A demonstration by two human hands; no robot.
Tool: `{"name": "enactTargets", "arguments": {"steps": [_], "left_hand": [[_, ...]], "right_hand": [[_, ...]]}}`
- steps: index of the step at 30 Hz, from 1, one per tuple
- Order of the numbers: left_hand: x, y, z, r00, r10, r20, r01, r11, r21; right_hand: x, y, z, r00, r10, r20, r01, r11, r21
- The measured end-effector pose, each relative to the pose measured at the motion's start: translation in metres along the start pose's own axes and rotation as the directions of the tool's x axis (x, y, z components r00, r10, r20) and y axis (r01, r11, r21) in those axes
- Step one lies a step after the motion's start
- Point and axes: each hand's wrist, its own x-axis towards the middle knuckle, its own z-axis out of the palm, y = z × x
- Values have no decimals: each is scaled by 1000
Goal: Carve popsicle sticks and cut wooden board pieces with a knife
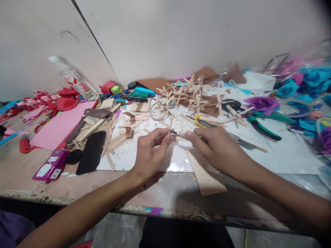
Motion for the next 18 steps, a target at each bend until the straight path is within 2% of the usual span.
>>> {"name": "enactTargets", "arguments": {"steps": [4, 10, 18], "left_hand": [[3, 1, -1, 1000, -1, -1, 1, 1000, -12], [10, 11, 0, 999, -37, -39, 32, 991, -130], [14, 15, -4, 994, -107, 32, 112, 969, -222]], "right_hand": [[2, 3, 5, 1000, -2, -14, 2, 1000, 21], [4, 9, 5, 996, -89, -12, 89, 996, -12], [12, 20, -1, 981, -196, -1, 196, 978, 74]]}}
